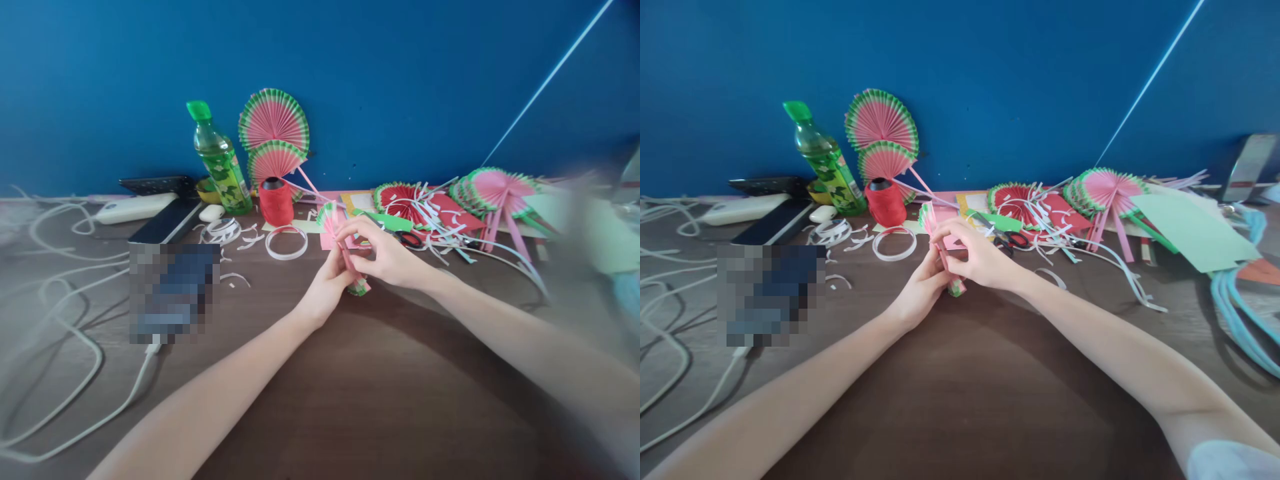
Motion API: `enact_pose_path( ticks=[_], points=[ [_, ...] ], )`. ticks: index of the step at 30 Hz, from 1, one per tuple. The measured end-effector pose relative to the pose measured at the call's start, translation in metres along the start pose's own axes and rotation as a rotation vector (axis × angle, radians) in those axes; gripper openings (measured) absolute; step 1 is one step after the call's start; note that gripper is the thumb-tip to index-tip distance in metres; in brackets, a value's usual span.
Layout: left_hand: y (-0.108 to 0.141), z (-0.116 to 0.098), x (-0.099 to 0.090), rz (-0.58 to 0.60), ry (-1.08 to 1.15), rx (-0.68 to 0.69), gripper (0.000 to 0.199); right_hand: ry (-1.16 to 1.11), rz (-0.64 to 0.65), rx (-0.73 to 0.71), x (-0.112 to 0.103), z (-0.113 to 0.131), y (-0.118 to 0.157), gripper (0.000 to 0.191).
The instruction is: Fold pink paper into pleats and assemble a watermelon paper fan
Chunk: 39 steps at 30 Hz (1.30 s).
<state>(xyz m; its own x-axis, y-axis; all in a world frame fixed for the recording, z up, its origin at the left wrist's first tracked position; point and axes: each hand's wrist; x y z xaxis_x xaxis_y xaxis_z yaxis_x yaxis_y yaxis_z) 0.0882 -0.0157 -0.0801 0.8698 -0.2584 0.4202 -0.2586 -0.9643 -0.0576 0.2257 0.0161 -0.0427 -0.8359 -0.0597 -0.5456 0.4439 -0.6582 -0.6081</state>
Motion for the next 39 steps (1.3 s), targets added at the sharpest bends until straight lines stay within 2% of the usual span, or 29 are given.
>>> enact_pose_path(
  ticks=[11,17,23,39],
  points=[
    [-0.0001,0.0010,-0.0013,-0.005,0.000,-0.007,0.069,0.007,0.005,-0.018,-0.0009,-0.0016,-0.0009,0.030],
    [0.0000,0.0002,-0.0005,-0.006,0.017,-0.002,0.069,0.014,-0.006,0.000,-0.0017,-0.0030,-0.0009,0.037],
    [0.0006,-0.0002,0.0000,-0.006,0.024,-0.007,0.070,0.013,-0.031,-0.007,-0.0017,-0.0033,-0.0007,0.031],
    [0.0003,0.0016,-0.0028,0.004,0.003,-0.020,0.069,-0.011,0.053,-0.019,-0.0083,-0.0053,-0.0043,0.031]
  ],
)
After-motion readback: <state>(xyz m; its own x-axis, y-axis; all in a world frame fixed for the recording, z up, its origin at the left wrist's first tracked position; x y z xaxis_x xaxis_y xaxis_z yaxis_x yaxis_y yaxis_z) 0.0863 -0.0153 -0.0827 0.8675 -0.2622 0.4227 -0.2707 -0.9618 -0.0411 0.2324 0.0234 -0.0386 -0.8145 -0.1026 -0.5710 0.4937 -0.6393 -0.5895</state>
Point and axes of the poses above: each hand's wrist, its own y-axis away from the middle knuckle, its own x-axis out of the palm, z = x × y, and after that the axes turned 9 degrees about -z, right-handed
